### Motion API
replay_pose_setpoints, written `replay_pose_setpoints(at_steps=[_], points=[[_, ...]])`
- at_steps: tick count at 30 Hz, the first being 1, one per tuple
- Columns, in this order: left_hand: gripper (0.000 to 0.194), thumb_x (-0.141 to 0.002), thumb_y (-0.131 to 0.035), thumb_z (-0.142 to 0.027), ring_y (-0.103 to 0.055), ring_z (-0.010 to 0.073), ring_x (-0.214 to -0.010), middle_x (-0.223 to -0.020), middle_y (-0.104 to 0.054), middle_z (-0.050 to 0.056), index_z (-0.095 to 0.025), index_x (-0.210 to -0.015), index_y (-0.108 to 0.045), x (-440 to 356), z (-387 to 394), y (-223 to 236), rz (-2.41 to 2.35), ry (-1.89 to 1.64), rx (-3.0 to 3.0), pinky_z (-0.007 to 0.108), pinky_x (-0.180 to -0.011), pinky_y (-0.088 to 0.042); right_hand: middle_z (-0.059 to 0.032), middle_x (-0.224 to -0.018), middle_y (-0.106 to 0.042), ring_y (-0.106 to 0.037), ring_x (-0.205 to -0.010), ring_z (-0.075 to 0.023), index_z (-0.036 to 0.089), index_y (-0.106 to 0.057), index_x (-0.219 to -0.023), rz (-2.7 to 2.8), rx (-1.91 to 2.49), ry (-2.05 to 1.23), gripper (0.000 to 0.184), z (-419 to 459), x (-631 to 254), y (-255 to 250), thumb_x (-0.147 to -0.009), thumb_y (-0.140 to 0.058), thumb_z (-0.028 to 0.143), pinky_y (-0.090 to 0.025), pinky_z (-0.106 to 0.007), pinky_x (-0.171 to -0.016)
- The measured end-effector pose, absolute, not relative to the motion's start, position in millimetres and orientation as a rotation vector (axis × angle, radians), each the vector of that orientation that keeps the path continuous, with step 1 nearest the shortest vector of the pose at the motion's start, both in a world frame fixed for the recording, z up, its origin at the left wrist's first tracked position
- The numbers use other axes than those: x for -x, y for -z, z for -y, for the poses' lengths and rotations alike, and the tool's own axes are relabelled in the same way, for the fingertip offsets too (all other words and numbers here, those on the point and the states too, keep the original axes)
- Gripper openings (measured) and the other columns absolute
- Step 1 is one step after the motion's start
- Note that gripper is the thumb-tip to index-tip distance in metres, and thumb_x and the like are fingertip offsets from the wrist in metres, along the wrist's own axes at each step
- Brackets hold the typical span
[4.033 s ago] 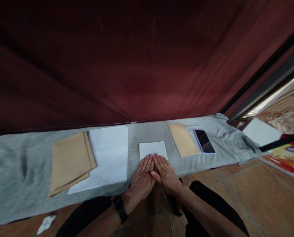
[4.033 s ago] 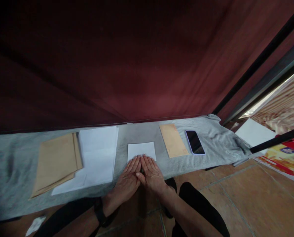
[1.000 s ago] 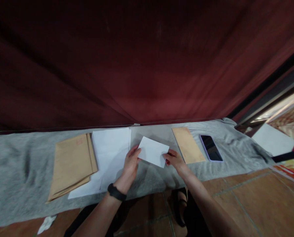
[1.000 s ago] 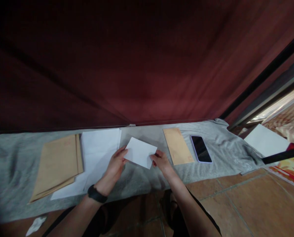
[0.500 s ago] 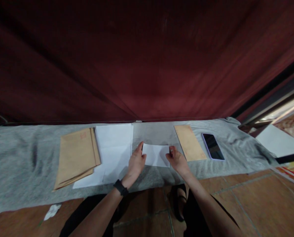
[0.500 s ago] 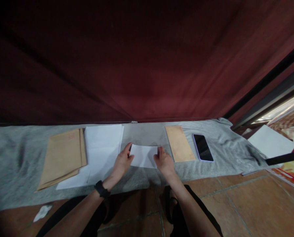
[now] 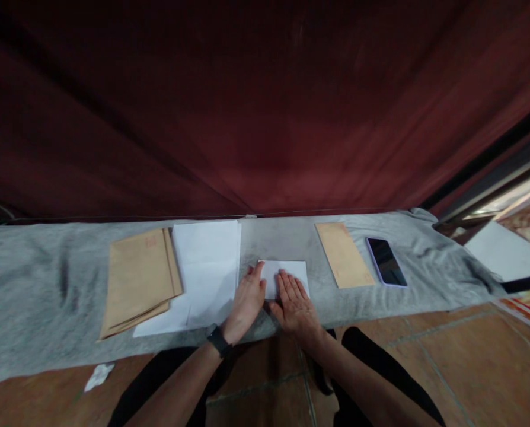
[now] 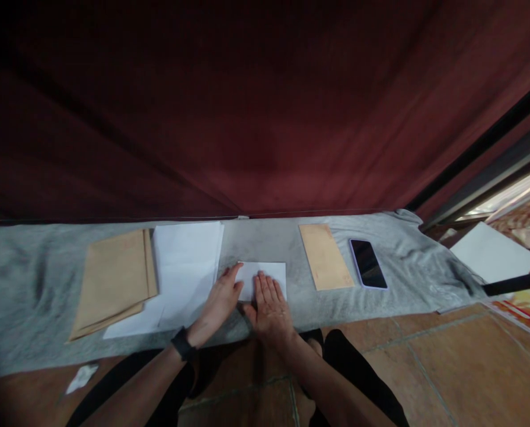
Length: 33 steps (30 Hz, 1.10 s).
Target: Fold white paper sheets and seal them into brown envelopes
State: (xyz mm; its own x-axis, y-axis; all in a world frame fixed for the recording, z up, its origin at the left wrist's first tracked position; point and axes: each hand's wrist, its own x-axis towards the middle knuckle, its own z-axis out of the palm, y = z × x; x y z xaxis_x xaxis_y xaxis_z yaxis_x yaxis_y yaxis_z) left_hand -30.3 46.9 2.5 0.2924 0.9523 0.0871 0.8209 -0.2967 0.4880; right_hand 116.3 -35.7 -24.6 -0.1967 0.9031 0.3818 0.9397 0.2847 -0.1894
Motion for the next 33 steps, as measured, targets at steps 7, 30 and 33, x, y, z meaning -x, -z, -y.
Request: replay_pose_setpoints(at_steps=[7,30,33], points=[[0.045,-0.1,-0.039,-0.024,-0.048,0.0287,-0.135,-0.148,-0.048,0.016,-0.016,-0.144,-0.045,15,-18,-18,-1.515,-0.609,-2.537,0.047,-0.109,-0.042,-0.019,-0.156,-0.039,-0.035,-0.145,-0.0294,0.005,-0.036,-0.152,2.194,1.677,0.204,0.06,35,-121,29,-0.1,-0.042,0.034,-0.033,-0.047,-0.118],[0.087,-0.096,-0.036,-0.066,-0.024,0.0312,-0.15,-0.159,-0.03,0.022,-0.005,-0.156,-0.02,30,6,19,-1.534,-0.504,-2.744,0.052,-0.121,-0.026,-0.0232,-0.154,-0.04,-0.039,-0.143,-0.0325,0.004,-0.031,-0.153,2.057,1.932,0.284,0.069,49,-165,26,-0.103,-0.035,0.05,-0.031,-0.049,-0.116],[0.084,-0.097,-0.035,-0.063,-0.027,0.0322,-0.149,-0.159,-0.031,0.022,-0.006,-0.157,-0.018,33,6,18,-1.535,-0.544,-2.736,0.053,-0.119,-0.029,-0.0239,-0.154,-0.04,-0.039,-0.143,-0.0341,0.004,-0.03,-0.154,2.006,1.928,0.287,0.068,49,-167,25,-0.103,-0.034,0.05,-0.032,-0.052,-0.115]])
